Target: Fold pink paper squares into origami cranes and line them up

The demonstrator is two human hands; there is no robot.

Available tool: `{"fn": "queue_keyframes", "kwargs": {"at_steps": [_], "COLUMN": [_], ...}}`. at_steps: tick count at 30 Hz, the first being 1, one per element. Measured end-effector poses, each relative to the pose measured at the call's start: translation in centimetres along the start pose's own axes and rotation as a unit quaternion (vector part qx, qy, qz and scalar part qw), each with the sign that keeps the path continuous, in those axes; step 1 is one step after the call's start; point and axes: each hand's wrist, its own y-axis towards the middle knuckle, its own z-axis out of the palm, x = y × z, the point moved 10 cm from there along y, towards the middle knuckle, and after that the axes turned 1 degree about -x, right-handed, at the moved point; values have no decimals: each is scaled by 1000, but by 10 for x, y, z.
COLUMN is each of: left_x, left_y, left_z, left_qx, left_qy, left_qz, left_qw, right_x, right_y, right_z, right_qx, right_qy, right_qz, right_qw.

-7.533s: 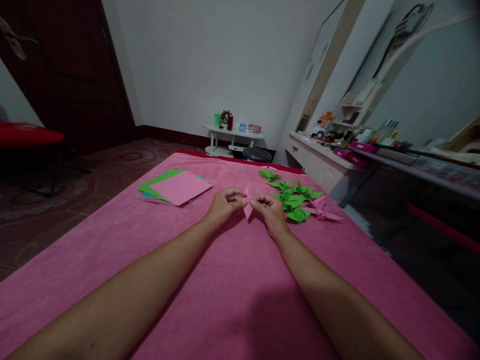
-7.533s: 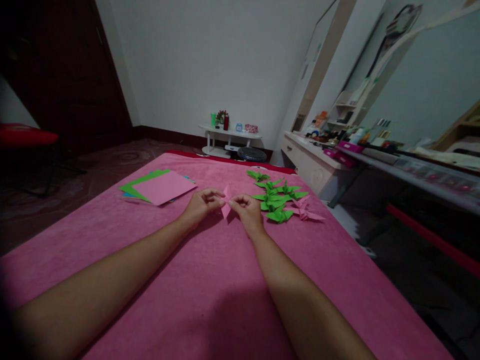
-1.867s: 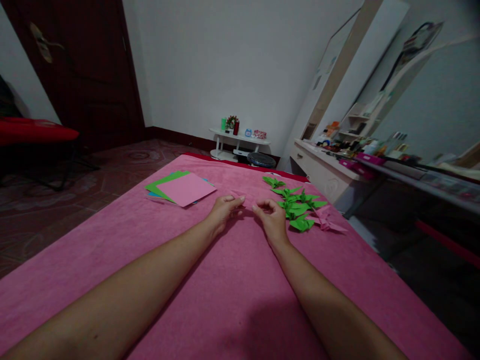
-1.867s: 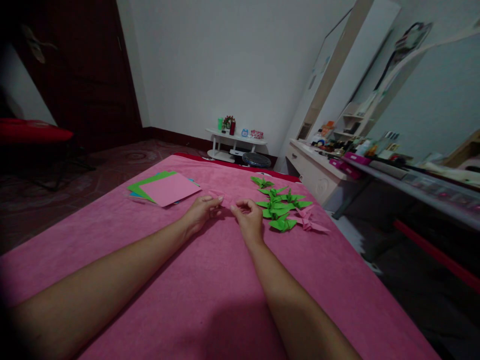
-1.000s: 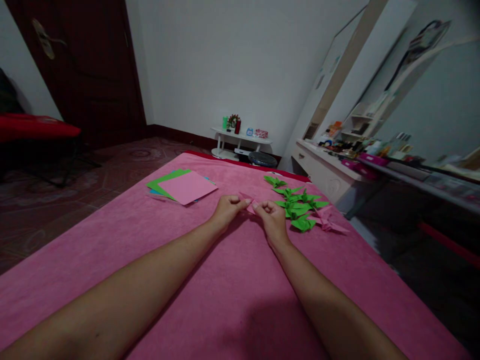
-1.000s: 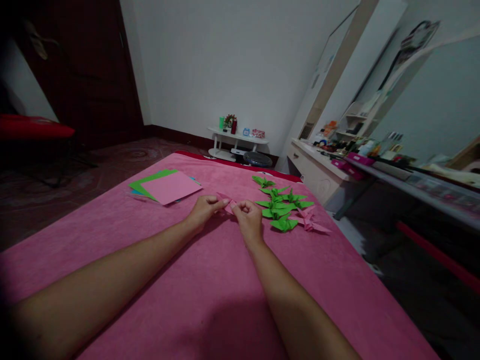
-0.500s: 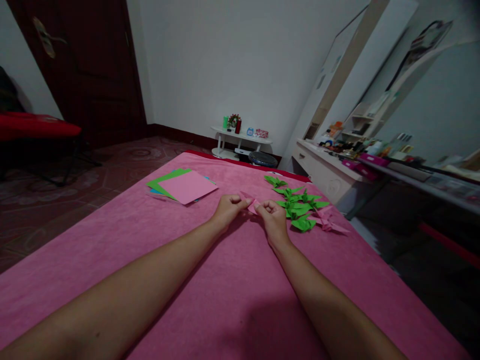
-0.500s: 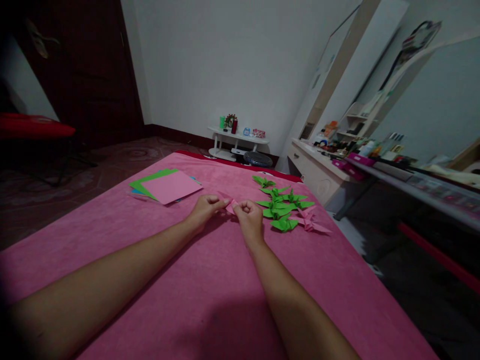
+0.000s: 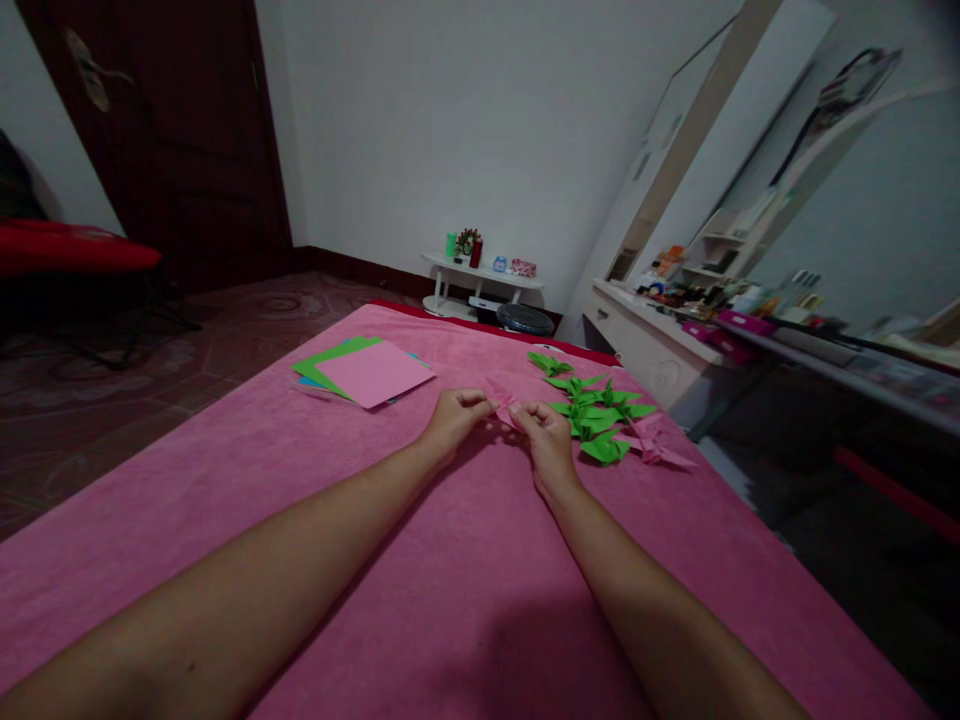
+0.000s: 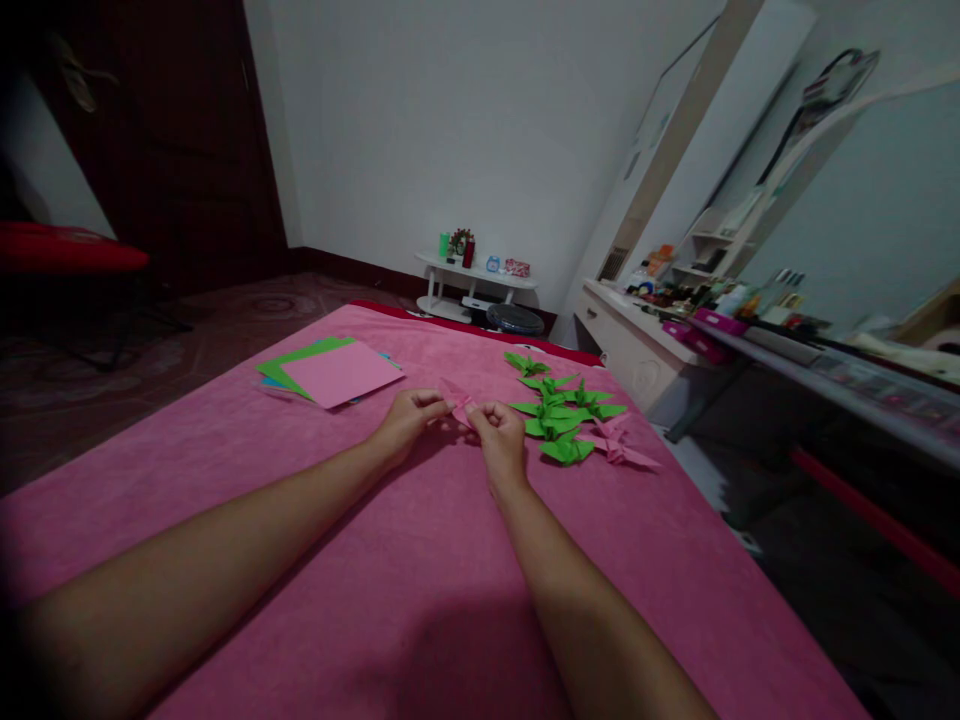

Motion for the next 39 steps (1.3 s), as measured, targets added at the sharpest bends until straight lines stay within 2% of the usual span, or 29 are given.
{"fn": "queue_keyframes", "kwargs": {"at_steps": [10, 13, 18, 24, 34, 39], "left_x": [-5, -7, -3, 6, 7, -1], "left_y": [-3, -3, 0, 3, 3, 6], "left_z": [4, 3, -3, -4, -7, -15], "left_qx": [14, -1, -17, 5, -16, -42], "left_qy": [48, 67, 40, -29, -64, 27], "left_qz": [10, 7, 0, -24, -38, -8], "left_qw": [999, 998, 999, 999, 997, 999], "right_x": [-4, -5, -11, -12, -14, -10], "right_y": [0, 0, -1, -5, -2, -1], "right_z": [-4, -2, -3, 8, 7, 14], "right_qx": [-16, -6, -15, 31, 43, 73], "right_qy": [-12, 4, 40, 45, -6, -50], "right_qz": [22, 27, 70, 104, 71, 31], "right_qw": [1000, 1000, 997, 993, 997, 996]}}
